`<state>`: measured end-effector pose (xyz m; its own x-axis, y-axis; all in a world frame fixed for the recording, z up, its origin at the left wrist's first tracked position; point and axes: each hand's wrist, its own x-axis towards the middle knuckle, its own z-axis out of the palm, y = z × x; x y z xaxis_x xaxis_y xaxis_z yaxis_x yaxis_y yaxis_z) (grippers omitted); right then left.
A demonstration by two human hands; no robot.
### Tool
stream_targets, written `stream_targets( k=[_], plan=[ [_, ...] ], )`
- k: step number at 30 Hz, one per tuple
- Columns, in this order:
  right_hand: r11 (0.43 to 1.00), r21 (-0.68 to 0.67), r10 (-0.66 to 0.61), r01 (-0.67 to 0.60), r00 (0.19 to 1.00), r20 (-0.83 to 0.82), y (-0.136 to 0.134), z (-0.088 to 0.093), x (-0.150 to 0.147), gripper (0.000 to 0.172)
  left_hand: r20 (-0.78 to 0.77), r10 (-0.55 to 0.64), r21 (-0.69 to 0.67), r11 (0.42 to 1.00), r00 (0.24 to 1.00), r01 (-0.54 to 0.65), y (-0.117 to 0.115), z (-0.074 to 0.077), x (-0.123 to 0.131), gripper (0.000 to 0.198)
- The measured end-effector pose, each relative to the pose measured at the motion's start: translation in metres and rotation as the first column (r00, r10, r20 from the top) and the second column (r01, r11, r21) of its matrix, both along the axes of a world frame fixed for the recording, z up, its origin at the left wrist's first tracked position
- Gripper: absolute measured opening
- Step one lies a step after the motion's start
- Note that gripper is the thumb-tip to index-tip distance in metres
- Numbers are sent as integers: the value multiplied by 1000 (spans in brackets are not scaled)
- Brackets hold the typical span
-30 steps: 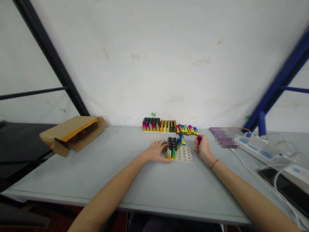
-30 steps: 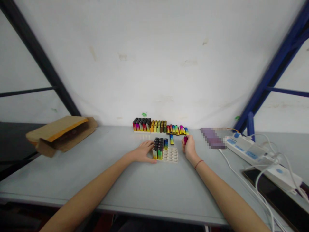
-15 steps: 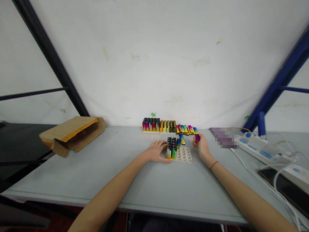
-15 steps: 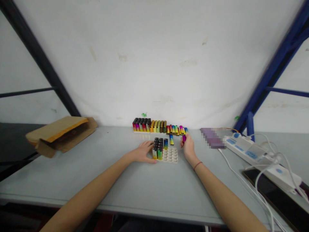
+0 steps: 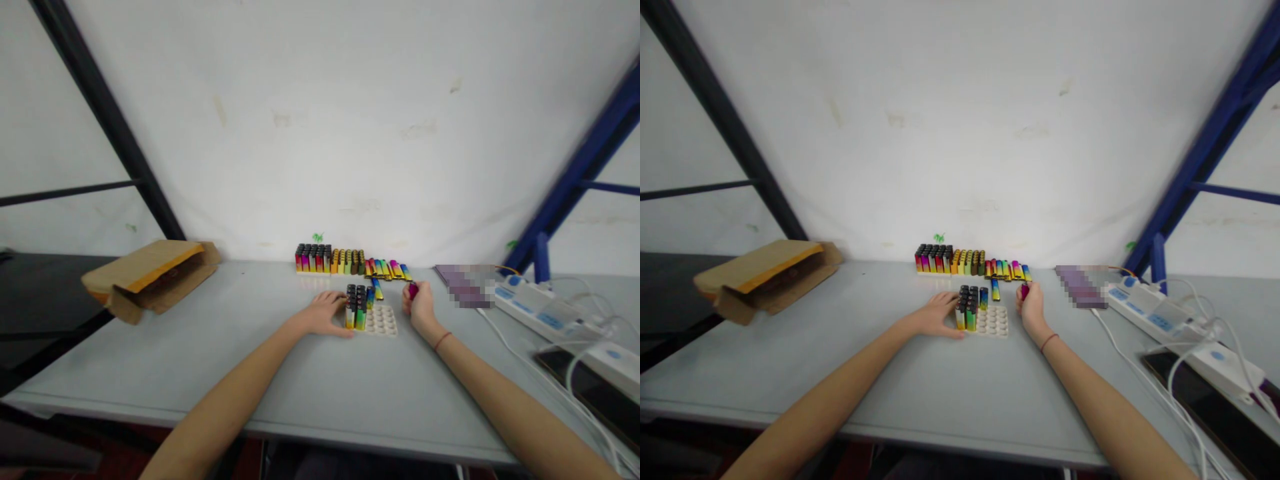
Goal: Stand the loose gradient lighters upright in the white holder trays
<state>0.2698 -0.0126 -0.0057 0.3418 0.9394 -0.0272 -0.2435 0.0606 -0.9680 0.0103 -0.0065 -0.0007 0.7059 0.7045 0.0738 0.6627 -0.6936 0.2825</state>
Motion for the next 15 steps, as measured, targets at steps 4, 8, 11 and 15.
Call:
stream_targets(
  k=[4, 8, 11, 15],
  plan=[
    [1000, 1, 4, -4, 1000, 3, -2, 0, -2, 47, 8, -9, -6, 1000, 1000, 9, 1, -1, 0, 93],
    [998, -26, 61, -62, 998, -9, -2, 0, 0, 45, 11, -6, -5, 1000, 1000, 6, 1, -1, 0, 94],
    [993, -30, 116, -115, 993, 38, 0, -1, 0, 45, 22, -3, -6, 1000, 1000, 3, 1, -1, 0, 93],
    [994, -29, 105, -103, 992, 76, 0, -4, -1, 43, 34, -7, -12, 1000, 999, 7, 0, 0, 0, 93]
  ],
)
